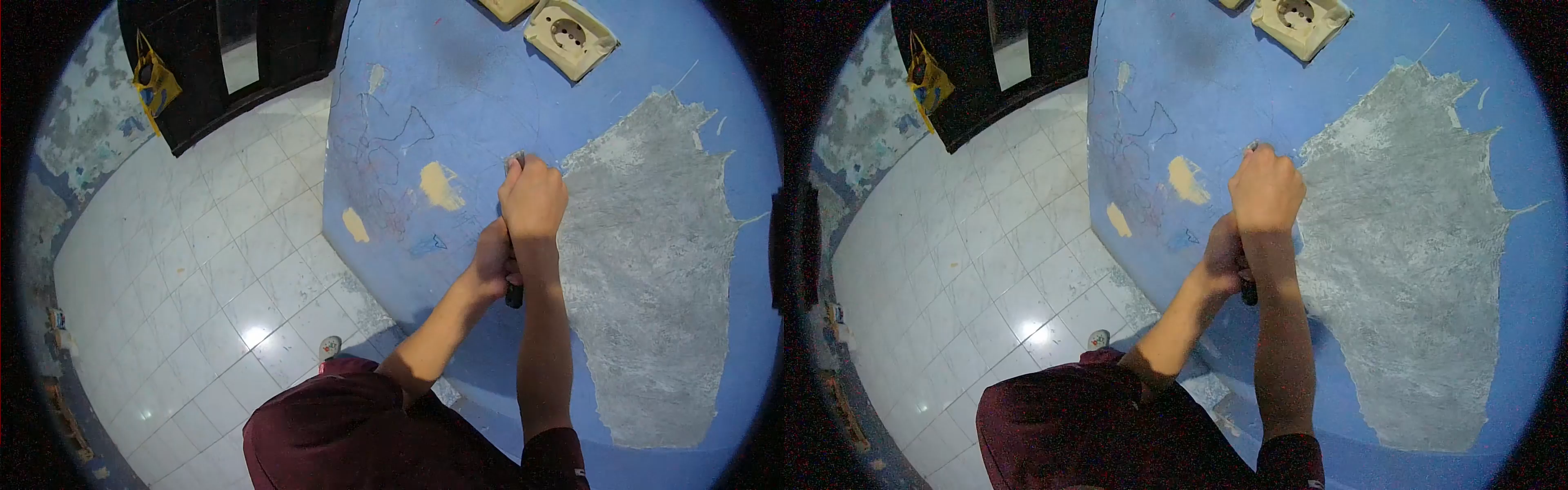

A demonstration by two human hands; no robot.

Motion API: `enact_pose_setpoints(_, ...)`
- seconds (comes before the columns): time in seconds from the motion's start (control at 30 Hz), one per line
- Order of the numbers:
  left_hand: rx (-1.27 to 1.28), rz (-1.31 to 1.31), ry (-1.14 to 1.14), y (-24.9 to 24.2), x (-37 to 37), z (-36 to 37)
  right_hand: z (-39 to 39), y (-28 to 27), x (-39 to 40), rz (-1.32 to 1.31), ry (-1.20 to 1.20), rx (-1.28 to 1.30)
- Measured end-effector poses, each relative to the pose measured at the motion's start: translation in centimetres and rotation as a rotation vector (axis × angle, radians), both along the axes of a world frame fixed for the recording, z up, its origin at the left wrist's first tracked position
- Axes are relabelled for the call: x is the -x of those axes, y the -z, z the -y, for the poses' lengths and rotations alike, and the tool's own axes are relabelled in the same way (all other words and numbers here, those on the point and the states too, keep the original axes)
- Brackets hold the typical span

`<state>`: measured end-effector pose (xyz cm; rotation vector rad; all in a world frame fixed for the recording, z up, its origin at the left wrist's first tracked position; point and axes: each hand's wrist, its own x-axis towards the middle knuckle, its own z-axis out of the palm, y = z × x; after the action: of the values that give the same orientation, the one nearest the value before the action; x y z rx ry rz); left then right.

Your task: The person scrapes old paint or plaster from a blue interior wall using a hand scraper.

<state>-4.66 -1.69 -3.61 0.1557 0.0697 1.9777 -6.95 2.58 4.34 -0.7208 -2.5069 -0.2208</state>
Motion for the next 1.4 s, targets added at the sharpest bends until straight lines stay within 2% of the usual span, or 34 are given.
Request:
enact_pose_setpoints(0.13,0.094,-0.013,-0.068,-0.8,1.7,1.0,0.3,0.4,2.1,-0.002,-0.046,-0.021)
enact_pose_setpoints(0.23,0.232,-0.011,-0.148,-0.6,5.2,2.7,2.1,0.2,5.5,0.037,-0.118,-0.128)
enact_pose_setpoints(0.33,0.272,0.035,-0.045,-0.4,6.7,3.9,3.6,-0.2,6.6,0.093,-0.096,-0.172)
enact_pose_setpoints(0.47,0.240,0.083,-0.051,-0.4,6.4,2.3,2.6,0.0,6.3,0.067,-0.063,-0.095)
enact_pose_setpoints(0.63,0.117,0.116,-0.081,-0.5,2.0,0.8,0.8,1.1,1.9,0.066,-0.069,-0.086)
enact_pose_setpoints(0.7,0.395,0.117,-0.083,-1.2,-1.1,0.7,0.5,0.4,-2.6,-0.142,-0.134,0.020)
enact_pose_setpoints(0.73,0.490,0.123,-0.082,-1.0,-2.3,0.8,-0.2,0.7,-4.1,-0.133,-0.136,0.022)
enact_pose_setpoints(0.8,-0.144,0.001,0.356,0.5,-3.0,1.3,-1.5,1.0,-6.2,-0.251,-0.047,-0.072)
enact_pose_setpoints(0.83,-0.145,0.005,0.359,0.2,-3.6,0.9,-2.0,0.9,-6.9,-0.247,-0.043,-0.072)
enact_pose_setpoints(0.9,0.245,-0.071,0.238,-1.3,-5.0,0.0,-2.8,0.3,-7.9,-0.263,-0.065,0.175)
enact_pose_setpoints(1.0,0.239,-0.059,0.142,-2.8,-6.1,0.0,-2.8,-1.2,-8.0,-0.125,0.010,0.203)
enact_pose_setpoints(1.13,0.288,-0.011,0.091,-3.1,-7.2,-0.2,-3.1,-1.6,-8.4,-0.053,-0.010,0.286)
enact_pose_setpoints(1.2,0.203,0.029,0.092,-2.7,-6.9,-0.5,-2.9,-1.9,-8.0,-0.004,0.010,0.294)
enact_pose_setpoints(1.33,0.328,0.067,0.079,-3.7,-6.0,0.0,-2.6,-1.4,-6.7,-0.051,-0.039,0.194)
enact_pose_setpoints(1.4,0.325,0.047,0.117,-3.7,-5.4,0.3,-2.0,-1.9,-6.2,0.016,0.053,0.159)
